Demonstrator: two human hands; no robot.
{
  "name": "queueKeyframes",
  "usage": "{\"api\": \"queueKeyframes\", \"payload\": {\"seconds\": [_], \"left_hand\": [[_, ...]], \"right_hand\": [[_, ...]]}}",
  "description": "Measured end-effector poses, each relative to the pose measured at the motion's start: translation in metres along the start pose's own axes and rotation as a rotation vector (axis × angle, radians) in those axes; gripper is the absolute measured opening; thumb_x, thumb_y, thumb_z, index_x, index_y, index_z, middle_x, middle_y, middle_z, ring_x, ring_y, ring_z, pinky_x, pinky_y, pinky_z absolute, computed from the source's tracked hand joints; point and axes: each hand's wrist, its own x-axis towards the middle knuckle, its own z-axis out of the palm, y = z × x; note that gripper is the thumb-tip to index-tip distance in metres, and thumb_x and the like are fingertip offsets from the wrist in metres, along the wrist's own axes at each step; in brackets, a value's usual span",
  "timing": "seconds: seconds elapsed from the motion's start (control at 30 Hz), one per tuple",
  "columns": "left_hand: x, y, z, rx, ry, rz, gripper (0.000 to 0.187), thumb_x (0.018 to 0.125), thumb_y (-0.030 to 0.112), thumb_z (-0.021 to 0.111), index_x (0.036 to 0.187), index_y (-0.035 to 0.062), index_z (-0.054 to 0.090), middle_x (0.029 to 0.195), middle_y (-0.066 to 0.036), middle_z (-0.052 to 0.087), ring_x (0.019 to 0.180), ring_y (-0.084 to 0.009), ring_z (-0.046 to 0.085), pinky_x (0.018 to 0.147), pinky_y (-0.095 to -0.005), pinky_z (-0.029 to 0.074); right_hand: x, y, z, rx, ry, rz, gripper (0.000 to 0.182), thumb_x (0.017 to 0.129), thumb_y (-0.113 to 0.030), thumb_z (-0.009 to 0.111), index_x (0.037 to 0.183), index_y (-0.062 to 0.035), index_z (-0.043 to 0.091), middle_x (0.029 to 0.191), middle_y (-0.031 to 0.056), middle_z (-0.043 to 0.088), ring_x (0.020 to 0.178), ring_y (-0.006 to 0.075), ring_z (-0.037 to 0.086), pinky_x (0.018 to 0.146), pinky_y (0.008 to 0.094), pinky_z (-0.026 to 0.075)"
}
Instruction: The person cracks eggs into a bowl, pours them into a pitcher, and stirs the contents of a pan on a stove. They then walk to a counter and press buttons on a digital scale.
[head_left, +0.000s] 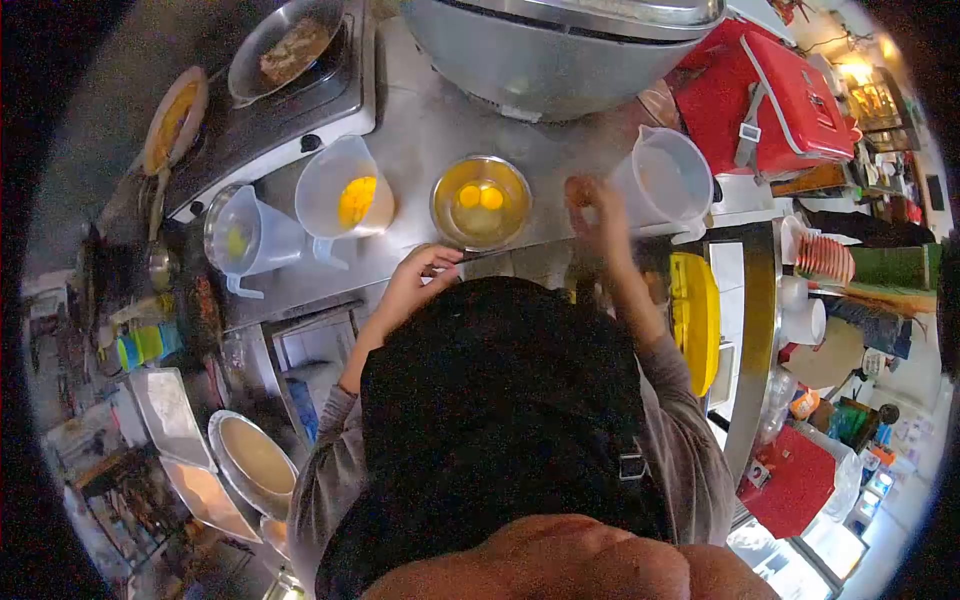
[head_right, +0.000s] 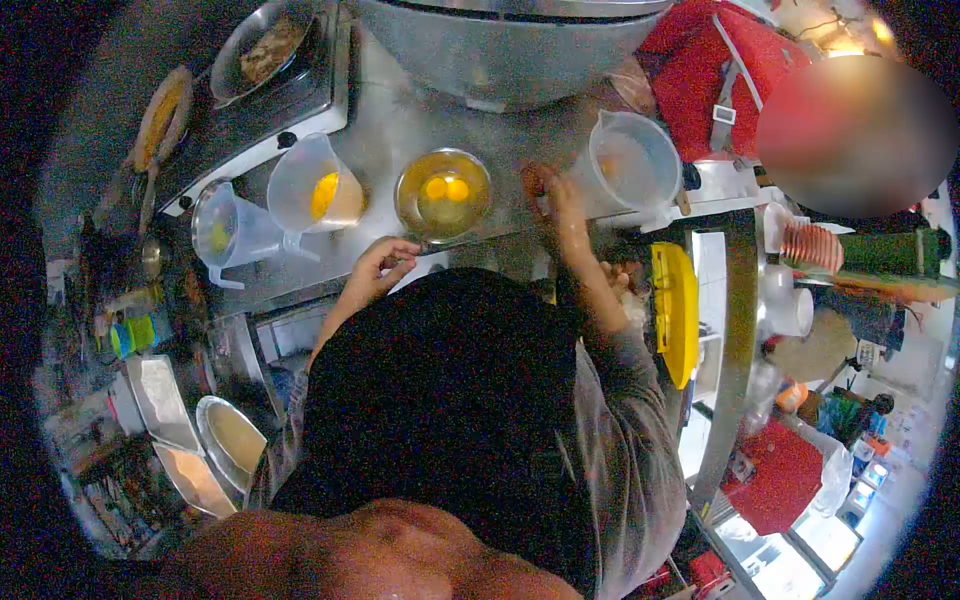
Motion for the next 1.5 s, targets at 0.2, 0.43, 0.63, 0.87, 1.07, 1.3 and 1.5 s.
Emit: {"api": "queueKeyframes", "payload": {"seconds": [0.2,0.43,0.63,0.87,1.07,1.3,1.5], "left_hand": [[-0.007,-0.01,-0.01,0.017,0.001,0.019,0.024,0.088,0.009,0.065,0.112,0.0063,0.061,0.109,-0.007,0.057,0.095,-0.0144,0.06,0.079,-0.0268,0.05],[0.018,-0.012,-0.01,-0.059,0.101,0.089,0.034,0.087,0.008,0.065,0.12,0.007,0.057,0.107,-0.008,0.057,0.092,-0.0145,0.062,0.078,-0.0282,0.051],[0.085,0.017,-0.003,0.113,0.186,0.323,0.042,0.082,0.008,0.068,0.123,0.0073,0.056,0.108,-0.01,0.062,0.09,-0.0141,0.064,0.076,-0.0269,0.051],[0.111,-0.016,0.014,-0.148,0.253,0.173,0.035,0.075,0.008,0.074,0.107,0.005,0.059,0.094,-0.008,0.067,0.082,-0.0135,0.064,0.075,-0.0264,0.051],[0.118,-0.02,0.017,-0.024,0.299,0.136,0.033,0.07,0.013,0.076,0.097,0.0035,0.059,0.09,-0.008,0.066,0.084,-0.0145,0.062,0.075,-0.0284,0.049],[0.122,-0.03,0.021,0.097,0.342,0.103,0.032,0.069,0.018,0.074,0.092,0.0023,0.058,0.086,-0.01,0.066,0.083,-0.0178,0.063,0.076,-0.0291,0.049],[0.125,-0.042,0.02,0.05,0.323,0.099,0.031,0.069,0.017,0.073,0.093,0.0031,0.059,0.084,-0.01,0.065,0.079,-0.0181,0.063,0.074,-0.0307,0.05]], "right_hand": [[-0.054,0.114,0.082,-0.128,-0.24,0.226,0.041,0.086,-0.007,0.063,0.125,-0.0049,0.05,0.112,0.0124,0.058,0.108,0.026,0.054,0.088,0.0367,0.046],[0.003,0.031,0.056,0.822,-0.241,0.369,0.047,0.091,-0.007,0.06,0.134,-0.0018,0.043,0.123,0.0096,0.057,0.11,0.0214,0.057,0.099,0.0337,0.044],[0.046,-0.047,0.067,1.086,-0.462,0.457,0.038,0.088,-0.011,0.066,0.123,-0.0003,0.055,0.115,0.0091,0.062,0.105,0.0177,0.059,0.091,0.0334,0.05],[0.05,-0.038,0.076,0.776,-0.541,0.369,0.042,0.086,-0.012,0.069,0.124,-0.0003,0.057,0.112,0.0097,0.065,0.095,0.016,0.063,0.084,0.0288,0.052],[0.049,-0.04,0.077,0.418,-0.492,0.244,0.042,0.082,-0.011,0.068,0.123,-0.0038,0.06,0.101,0.0109,0.069,0.087,0.0137,0.064,0.08,0.0278,0.052],[0.048,-0.032,0.091,0.135,-0.473,0.188,0.045,0.076,-0.024,0.071,0.119,-0.0125,0.065,0.089,0.0143,0.07,0.078,0.013,0.066,0.072,0.0292,0.052],[0.056,-0.053,0.076,0.128,-0.531,0.175,0.044,0.074,-0.021,0.07,0.117,-0.0144,0.066,0.09,0.017,0.069,0.077,0.0182,0.067,0.072,0.0317,0.052]]}}
